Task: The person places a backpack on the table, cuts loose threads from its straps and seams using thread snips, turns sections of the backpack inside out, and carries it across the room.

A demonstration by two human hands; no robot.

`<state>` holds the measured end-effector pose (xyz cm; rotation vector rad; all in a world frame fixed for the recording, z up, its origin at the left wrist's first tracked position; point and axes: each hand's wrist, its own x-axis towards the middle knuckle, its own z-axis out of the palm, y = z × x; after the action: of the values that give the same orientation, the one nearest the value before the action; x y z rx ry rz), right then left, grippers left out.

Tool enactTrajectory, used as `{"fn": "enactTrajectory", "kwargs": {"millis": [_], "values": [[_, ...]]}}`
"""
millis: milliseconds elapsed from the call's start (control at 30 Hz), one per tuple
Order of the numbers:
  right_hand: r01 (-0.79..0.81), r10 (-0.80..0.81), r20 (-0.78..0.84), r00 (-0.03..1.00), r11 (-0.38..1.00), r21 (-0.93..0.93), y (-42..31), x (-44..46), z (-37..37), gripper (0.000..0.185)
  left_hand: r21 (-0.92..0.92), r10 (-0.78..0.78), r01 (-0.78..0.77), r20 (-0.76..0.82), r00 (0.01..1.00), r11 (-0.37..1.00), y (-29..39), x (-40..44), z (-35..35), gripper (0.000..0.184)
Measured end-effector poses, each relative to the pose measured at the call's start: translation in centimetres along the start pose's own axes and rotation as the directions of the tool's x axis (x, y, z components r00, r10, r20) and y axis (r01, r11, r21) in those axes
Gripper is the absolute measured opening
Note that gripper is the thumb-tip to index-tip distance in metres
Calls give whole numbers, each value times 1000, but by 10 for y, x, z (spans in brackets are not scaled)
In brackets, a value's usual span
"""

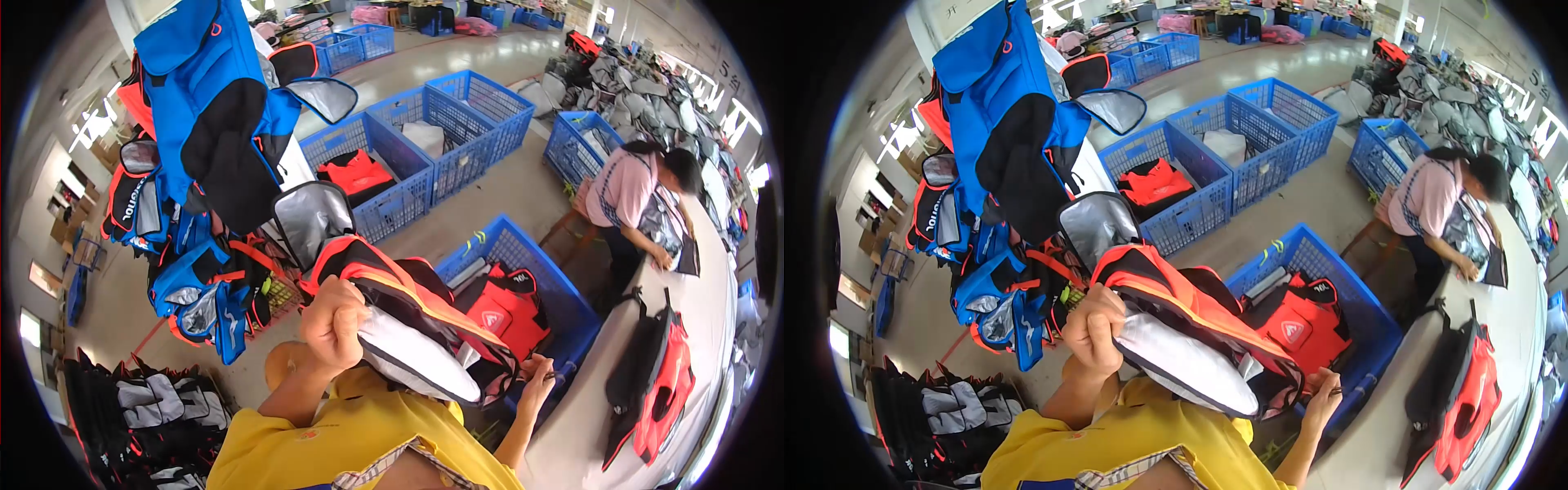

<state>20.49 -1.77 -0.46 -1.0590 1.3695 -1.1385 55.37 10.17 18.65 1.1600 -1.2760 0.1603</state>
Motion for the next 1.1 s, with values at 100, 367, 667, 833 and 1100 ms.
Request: {"fn": "enactTrajectory", "kwargs": {"millis": [100,367,667,833,1100], "values": [[-86,86,17,996,995,45,39,39,30,50,-67,3,-5,-33,999,998,-40,21,5,29],[-477,417,-233,878,790,-384,301,100,53,58,-361,-139,143,39,990,921,-202,108,28,30],[-639,641,-128,757,685,-348,224,149,202,60,-492,-8,55,96,995,869,-341,274,82,41],[-680,660,-174,731,680,-275,213,152,237,60,-675,-131,15,-122,984,738,-419,345,118,46],[-769,738,-247,628,540,-341,236,305,301,60,-439,-2,-110,-245,969,892,-605,464,121,55]]}}
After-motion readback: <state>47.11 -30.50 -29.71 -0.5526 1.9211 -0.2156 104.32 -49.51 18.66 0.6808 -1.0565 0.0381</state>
